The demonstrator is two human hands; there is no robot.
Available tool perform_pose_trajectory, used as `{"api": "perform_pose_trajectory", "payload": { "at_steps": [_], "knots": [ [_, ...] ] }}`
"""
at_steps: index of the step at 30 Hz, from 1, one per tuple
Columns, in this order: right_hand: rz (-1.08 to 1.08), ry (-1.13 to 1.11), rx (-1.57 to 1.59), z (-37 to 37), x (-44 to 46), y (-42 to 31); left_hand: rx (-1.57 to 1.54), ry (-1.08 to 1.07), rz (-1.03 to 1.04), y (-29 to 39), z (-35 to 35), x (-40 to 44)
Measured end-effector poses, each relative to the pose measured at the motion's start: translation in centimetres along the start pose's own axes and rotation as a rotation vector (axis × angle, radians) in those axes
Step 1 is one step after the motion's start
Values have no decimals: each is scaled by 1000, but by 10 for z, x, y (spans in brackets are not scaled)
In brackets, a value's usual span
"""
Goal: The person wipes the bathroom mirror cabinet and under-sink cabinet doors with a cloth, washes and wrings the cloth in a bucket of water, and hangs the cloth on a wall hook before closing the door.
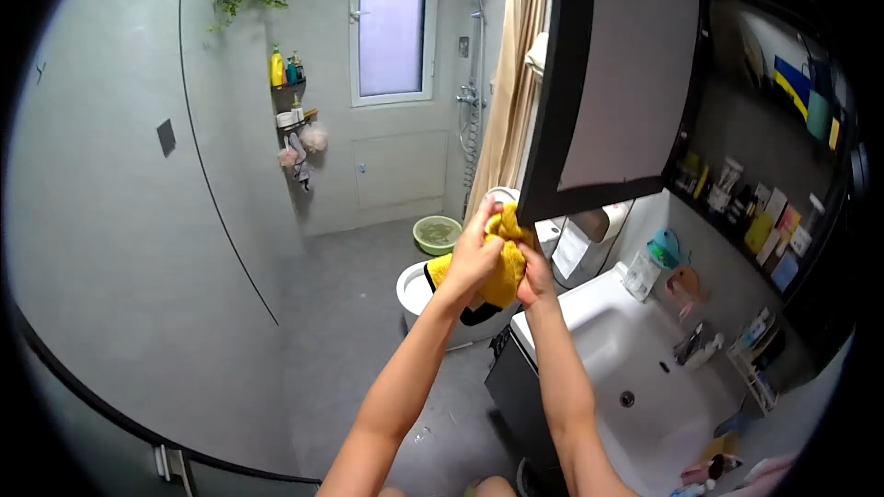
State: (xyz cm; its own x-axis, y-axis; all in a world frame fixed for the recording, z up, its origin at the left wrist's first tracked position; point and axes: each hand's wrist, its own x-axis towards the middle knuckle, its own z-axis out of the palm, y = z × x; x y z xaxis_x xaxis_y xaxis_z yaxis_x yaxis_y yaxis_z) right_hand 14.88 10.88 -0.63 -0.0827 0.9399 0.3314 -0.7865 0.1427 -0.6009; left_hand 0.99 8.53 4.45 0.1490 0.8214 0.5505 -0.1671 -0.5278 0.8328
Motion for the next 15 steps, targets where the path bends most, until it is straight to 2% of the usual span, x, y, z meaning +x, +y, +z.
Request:
{"api": "perform_pose_trajectory", "payload": {
  "at_steps": [1,3,5,7,9,11,12,13,15],
  "knots": [
    [-26,-30,33,0,-5,2,85,-35,54,-15,-2,7],
    [15,-98,110,-1,-16,-3,158,-117,47,17,5,-1],
    [-21,11,38,14,-49,-19,221,-170,2,37,26,-19],
    [-47,83,106,3,-87,-32,187,-215,44,51,52,-38],
    [-92,81,83,-30,-130,-50,161,-399,97,71,76,-56],
    [-162,26,257,-26,-159,-72,40,-554,164,78,99,-67],
    [-146,64,269,-28,-160,-81,-41,-551,41,91,105,-70],
    [-128,109,279,-32,-160,-87,-56,-473,41,85,109,-69],
    [-40,-71,248,-50,-140,-84,-17,-320,-56,73,101,-68]
  ]
}}
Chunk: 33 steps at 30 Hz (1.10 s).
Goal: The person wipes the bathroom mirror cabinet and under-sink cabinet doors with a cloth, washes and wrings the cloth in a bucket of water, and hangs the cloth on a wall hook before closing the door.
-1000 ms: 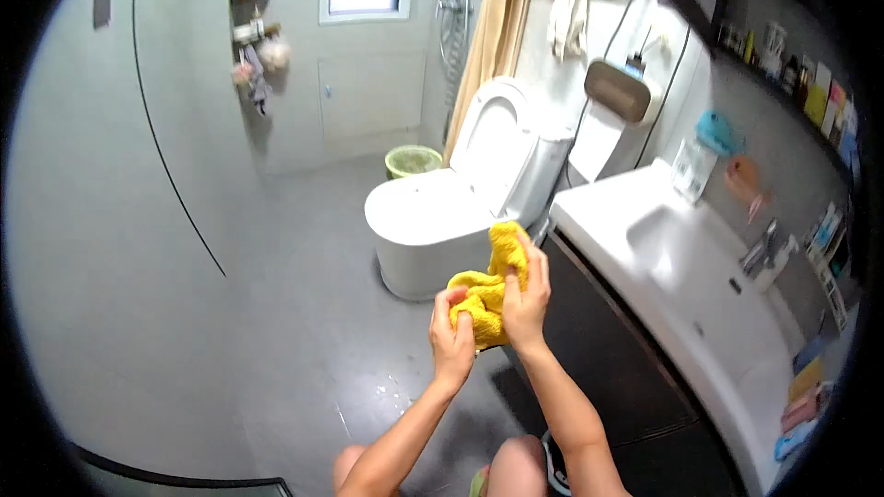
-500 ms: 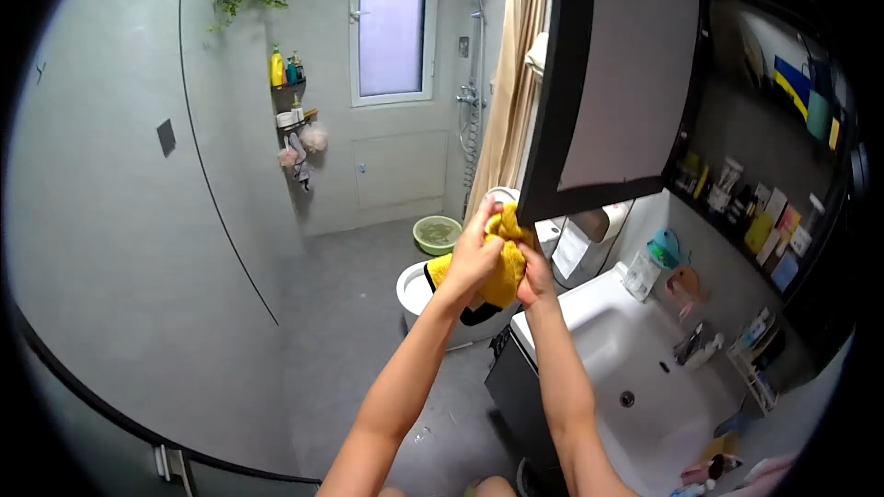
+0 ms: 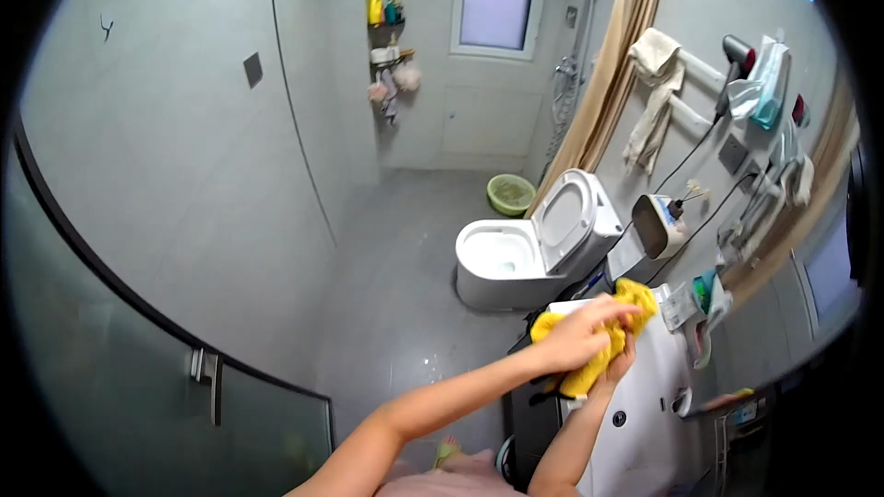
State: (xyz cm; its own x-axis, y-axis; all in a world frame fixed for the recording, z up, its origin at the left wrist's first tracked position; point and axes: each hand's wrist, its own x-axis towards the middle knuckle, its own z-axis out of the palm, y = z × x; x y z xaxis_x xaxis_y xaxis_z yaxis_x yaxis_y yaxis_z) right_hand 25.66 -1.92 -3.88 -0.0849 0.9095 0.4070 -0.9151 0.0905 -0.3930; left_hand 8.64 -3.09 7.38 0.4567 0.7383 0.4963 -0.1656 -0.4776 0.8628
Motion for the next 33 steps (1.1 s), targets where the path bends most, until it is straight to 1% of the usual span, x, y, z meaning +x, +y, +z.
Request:
{"api": "perform_pose_trajectory", "payload": {
  "at_steps": [1,2,4,6,7,8,10,12,14,16,17,18,20,22,24,25,27,28,30,31,32,33],
  "knots": [
    [40,84,-21,-7,12,8,2,141,22,-2,-9,-4],
    [76,160,-47,-12,27,16,12,212,-37,-4,-24,-10],
    [52,114,-107,32,56,50,-67,363,-129,-25,-53,-25],
    [201,243,-109,41,77,83,-56,482,-188,-32,-87,-43],
    [262,183,-110,38,86,101,-61,516,-224,-39,-103,-53],
    [322,122,-107,33,96,121,-119,545,-310,-42,-120,-62],
    [421,161,-3,28,116,162,-130,599,-383,-54,-153,-80],
    [481,151,78,31,135,197,-143,684,-448,-64,-183,-95],
    [514,134,79,20,157,231,-134,729,-452,-78,-211,-101],
    [678,235,209,-8,183,279,-138,776,-446,-97,-251,-106],
    [726,250,213,-19,197,300,-154,787,-414,-104,-271,-105],
    [724,251,209,-21,211,318,-158,786,-413,-115,-295,-104],
    [794,211,307,-21,248,355,-258,828,-429,-139,-355,-101],
    [757,216,271,-20,286,390,-115,894,-552,-156,-408,-87],
    [818,231,285,-20,327,420,-41,868,-583,-176,-464,-69],
    [814,229,291,-15,349,432,-41,844,-579,-187,-492,-53],
    [774,225,277,-22,385,449,179,741,-482,-208,-529,-30],
    [764,232,269,-28,400,457,170,712,-504,-212,-547,-14],
    [744,229,317,-40,435,467,446,572,-489,-223,-580,22],
    [711,226,274,-45,452,470,475,532,-442,-234,-594,36],
    [678,223,229,-51,469,474,473,496,-443,-247,-609,50],
    [647,239,234,-56,485,479,383,453,-425,-262,-624,65]
  ]
}}
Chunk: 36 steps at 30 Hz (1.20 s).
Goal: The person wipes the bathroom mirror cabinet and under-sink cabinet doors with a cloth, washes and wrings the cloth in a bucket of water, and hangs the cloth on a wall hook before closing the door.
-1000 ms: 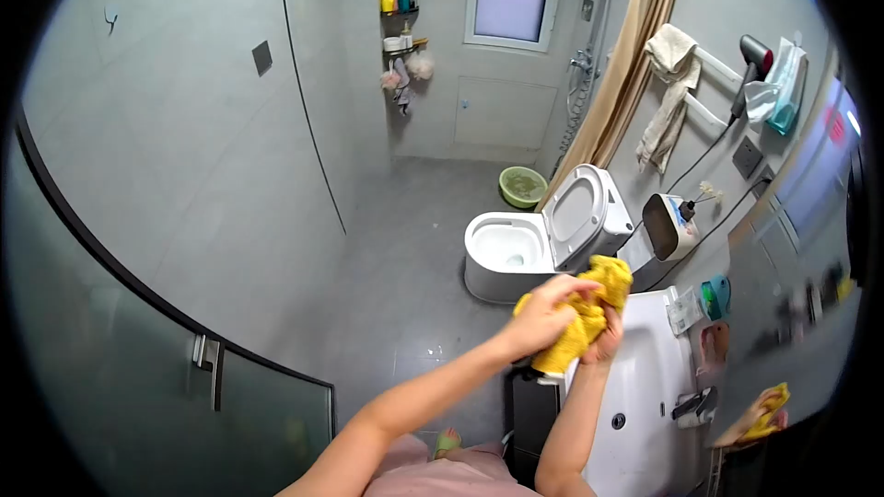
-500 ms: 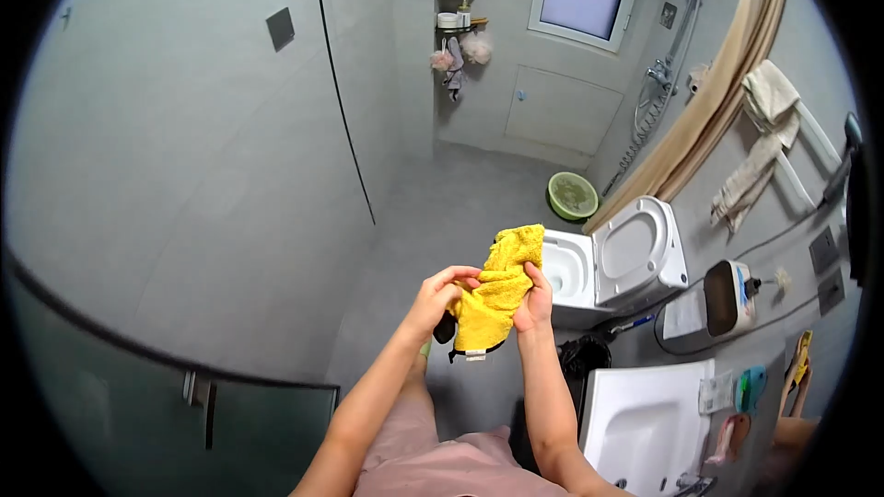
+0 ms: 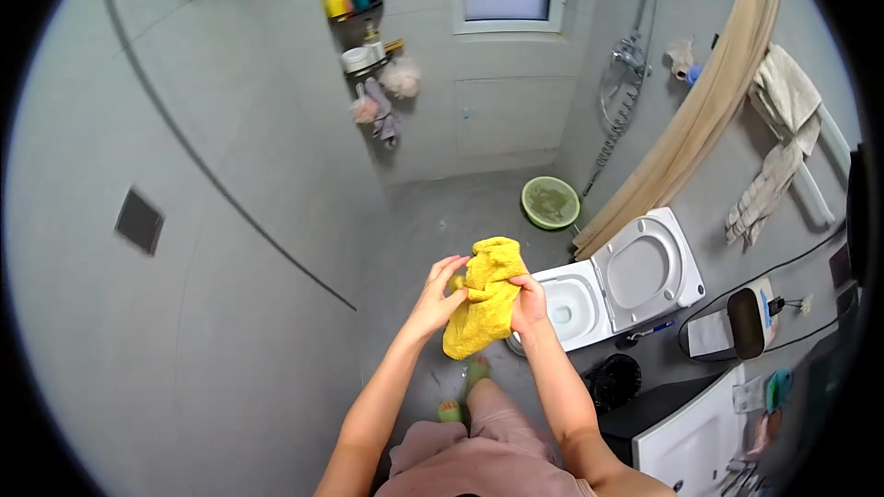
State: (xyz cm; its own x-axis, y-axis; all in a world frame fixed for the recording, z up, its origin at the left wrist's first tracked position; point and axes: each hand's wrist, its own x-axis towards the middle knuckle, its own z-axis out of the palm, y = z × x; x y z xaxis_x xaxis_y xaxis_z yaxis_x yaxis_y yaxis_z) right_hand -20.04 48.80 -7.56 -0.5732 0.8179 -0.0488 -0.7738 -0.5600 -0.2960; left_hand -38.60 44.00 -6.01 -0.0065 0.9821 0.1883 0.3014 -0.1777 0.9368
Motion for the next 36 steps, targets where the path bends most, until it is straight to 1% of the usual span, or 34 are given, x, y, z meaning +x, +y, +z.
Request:
{"api": "perform_pose_trajectory", "payload": {
  "at_steps": [1,2,3,4,5,7,8,9,11,12,13,15,17,18,19,21,23,24,25,27,28,29,30,31,33,34,35,36],
  "knots": [
    [-62,12,-72,-2,18,-6,-82,-55,11,-9,1,25],
    [-117,25,-146,-5,34,-13,-81,-81,18,-17,4,47],
    [-138,32,-141,-9,55,-21,-183,-108,-77,-25,7,72],
    [-154,15,-211,-14,76,-29,-280,-133,-172,-34,9,97],
    [-172,-6,-278,-18,98,-40,-269,-154,-165,-43,8,122],
    [-213,-23,-274,-31,146,-64,-118,-83,-180,-68,4,178],
    [-253,-9,-356,-40,171,-75,-120,-39,-161,-83,5,207],
    [-284,16,-433,-43,192,-87,-107,-59,-163,-84,4,235],
    [-274,55,-424,-51,235,-112,-29,-32,-173,-89,-3,283],
    [-344,72,-535,-53,257,-122,-45,-22,-158,-92,-7,309],
    [-403,93,-652,-58,276,-130,-98,-9,-195,-96,-10,331],
    [-398,161,-654,-80,310,-150,-80,21,-188,-107,-12,371],
    [-477,403,-1031,-100,337,-169,-114,8,-194,-120,-6,412],
    [-501,480,-1191,-112,347,-179,-154,2,-221,-125,0,436],
    [-510,504,-1183,-136,360,-185,-192,-9,-251,-131,5,457],
    [-460,581,-1130,-184,383,-196,-224,-90,-262,-147,23,501],
    [-454,639,-1082,-210,398,-206,-260,-176,-282,-169,45,538],
    [-446,661,-1045,-221,407,-212,-266,-205,-329,-184,57,557],
    [-461,690,-1036,-233,417,-217,-271,-234,-374,-198,70,579],
    [-498,771,-1052,-257,439,-221,-267,-279,-381,-227,98,613],
    [-552,811,-1026,-265,452,-221,-251,-328,-421,-246,112,628],
    [-543,849,-1014,-277,466,-222,-238,-374,-471,-266,127,640],
    [-578,851,-1027,-291,480,-221,-265,-447,-488,-289,142,650],
    [-614,850,-1040,-310,491,-220,-263,-470,-515,-309,155,657],
    [-604,831,-1140,-344,506,-232,-134,-794,-393,-344,187,678],
    [-593,937,-893,-357,511,-236,-123,-859,-428,-359,202,687],
    [-581,1030,-645,-370,514,-238,-119,-876,-436,-375,219,690],
    [-692,1063,-494,-386,522,-241,-204,-904,-442,-378,236,696]
  ]
}}
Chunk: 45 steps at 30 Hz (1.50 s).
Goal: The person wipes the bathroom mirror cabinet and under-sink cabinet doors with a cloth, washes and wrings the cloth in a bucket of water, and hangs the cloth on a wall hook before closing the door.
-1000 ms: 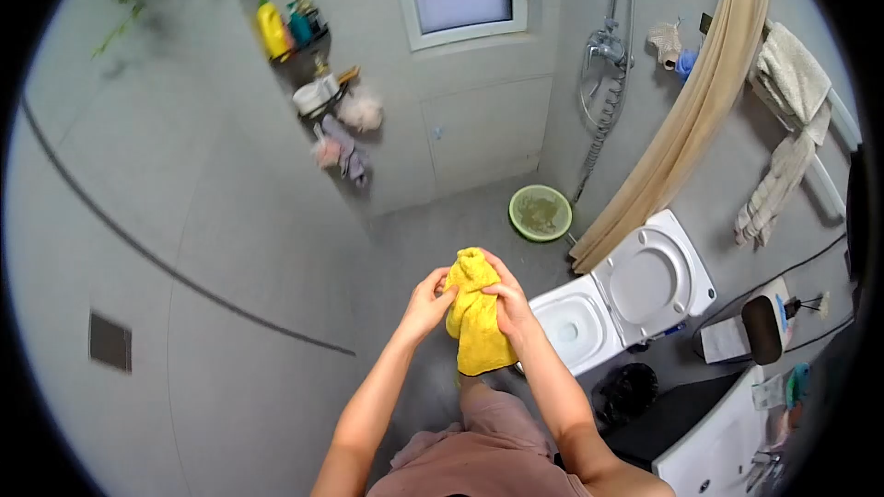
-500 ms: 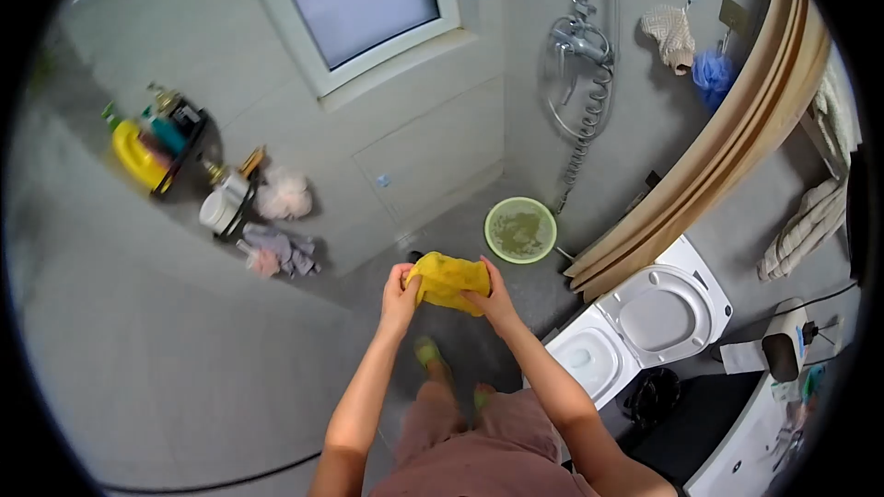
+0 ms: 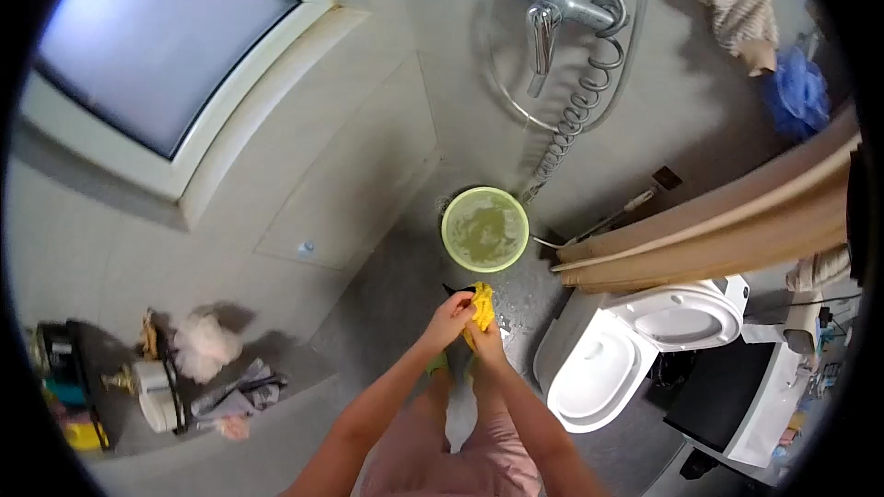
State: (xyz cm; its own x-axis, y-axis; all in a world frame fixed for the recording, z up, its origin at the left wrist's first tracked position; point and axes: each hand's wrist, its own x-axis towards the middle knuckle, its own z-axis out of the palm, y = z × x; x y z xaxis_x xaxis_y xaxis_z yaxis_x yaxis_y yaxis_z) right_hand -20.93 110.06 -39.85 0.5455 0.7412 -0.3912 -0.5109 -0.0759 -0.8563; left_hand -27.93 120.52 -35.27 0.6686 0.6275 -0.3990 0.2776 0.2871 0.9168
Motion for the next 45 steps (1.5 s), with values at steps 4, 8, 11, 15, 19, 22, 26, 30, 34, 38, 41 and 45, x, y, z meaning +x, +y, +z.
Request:
{"api": "perform_pose_trajectory", "payload": {
  "at_steps": [4,8,11,15,19,22,26,30,34,38,41,45],
  "knots": [
    [202,244,336,-22,59,7,465,-69,175,-12,-9,59],
    [429,295,673,-52,117,29,640,-201,-9,-96,-35,115],
    [459,271,711,-66,149,27,706,-330,-68,-161,-32,153],
    [338,297,594,-135,221,130,576,-401,-27,-226,-6,218],
    [158,753,446,-169,303,198,726,-198,116,-299,17,275],
    [-32,877,325,-205,358,264,920,-179,409,-331,19,313],
    [-128,755,49,-240,415,304,1031,-315,545,-397,3,365],
    [-62,781,-560,-237,453,285,922,-309,626,-415,-7,403],
    [-74,732,-991,-232,497,277,979,-285,544,-423,-8,429],
    [-113,602,-1019,-254,561,277,1094,-188,629,-417,-11,448],
    [-158,438,-998,-217,582,261,1127,-82,641,-407,-38,454],
    [-47,225,-1122,-151,610,267,1087,67,503,-405,-86,451]
  ]
}}
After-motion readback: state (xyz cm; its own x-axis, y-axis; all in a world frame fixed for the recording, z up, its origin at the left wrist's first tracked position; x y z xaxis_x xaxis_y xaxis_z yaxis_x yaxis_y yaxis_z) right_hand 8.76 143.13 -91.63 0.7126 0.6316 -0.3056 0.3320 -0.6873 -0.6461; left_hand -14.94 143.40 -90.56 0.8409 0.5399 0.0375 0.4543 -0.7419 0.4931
